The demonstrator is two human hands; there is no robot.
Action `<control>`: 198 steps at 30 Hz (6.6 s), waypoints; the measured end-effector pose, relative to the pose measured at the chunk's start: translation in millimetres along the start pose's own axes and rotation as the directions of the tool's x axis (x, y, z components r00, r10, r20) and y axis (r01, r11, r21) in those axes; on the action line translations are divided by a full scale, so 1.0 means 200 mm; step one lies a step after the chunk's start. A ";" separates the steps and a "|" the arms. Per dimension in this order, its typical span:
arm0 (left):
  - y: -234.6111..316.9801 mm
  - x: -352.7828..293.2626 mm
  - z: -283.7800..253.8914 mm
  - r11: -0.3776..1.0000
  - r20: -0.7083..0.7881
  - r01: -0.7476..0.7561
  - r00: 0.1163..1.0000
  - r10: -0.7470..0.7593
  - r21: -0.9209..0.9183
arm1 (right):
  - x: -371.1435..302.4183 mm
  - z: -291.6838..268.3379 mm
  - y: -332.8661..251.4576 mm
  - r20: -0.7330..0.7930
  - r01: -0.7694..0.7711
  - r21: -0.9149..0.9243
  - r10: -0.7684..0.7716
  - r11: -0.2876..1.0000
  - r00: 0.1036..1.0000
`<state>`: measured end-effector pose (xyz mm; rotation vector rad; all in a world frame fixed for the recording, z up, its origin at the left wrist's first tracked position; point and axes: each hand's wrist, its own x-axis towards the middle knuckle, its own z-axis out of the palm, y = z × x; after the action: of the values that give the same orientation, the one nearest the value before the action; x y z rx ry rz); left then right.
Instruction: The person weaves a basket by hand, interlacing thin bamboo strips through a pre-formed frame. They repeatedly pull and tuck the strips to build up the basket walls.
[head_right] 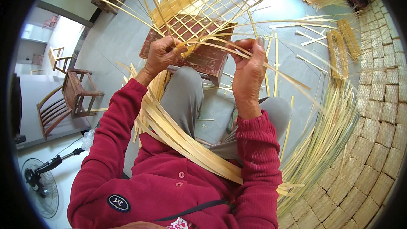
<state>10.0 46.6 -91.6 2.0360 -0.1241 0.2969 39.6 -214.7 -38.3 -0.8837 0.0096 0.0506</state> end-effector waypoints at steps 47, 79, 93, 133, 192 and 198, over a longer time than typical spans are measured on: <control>-0.08 -0.13 -0.11 0.976 -0.494 0.014 0.864 0.097 0.216 | 0.23 -0.05 0.36 0.037 -0.497 0.044 0.496 0.867 0.868; -0.11 -0.03 -0.49 0.918 0.370 -0.307 0.907 0.202 0.250 | 0.35 -0.07 0.40 -0.063 -0.419 0.097 0.426 0.903 0.903; 0.10 -0.33 -0.16 0.937 -0.361 0.113 0.932 0.016 0.332 | 0.13 0.06 0.37 0.165 -0.424 0.026 0.415 0.905 0.895; 0.15 -0.38 -0.14 0.776 0.053 -0.428 0.887 0.458 0.463 | 0.14 0.02 0.58 0.129 -0.492 0.129 0.477 0.861 0.869; 0.15 0.06 0.24 0.806 -0.120 -0.138 0.961 0.250 0.576 | -0.09 0.18 0.47 -0.012 -0.221 0.394 0.245 0.892 0.969; 0.08 0.03 0.23 0.715 -0.042 -0.207 0.949 0.313 0.668 | -0.15 0.18 0.48 0.191 -0.068 -0.094 0.085 0.993 0.978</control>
<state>19.0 -0.8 -97.4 2.6945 -0.2409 0.7664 5.3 -126.9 -89.2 -0.9619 -0.1426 0.2111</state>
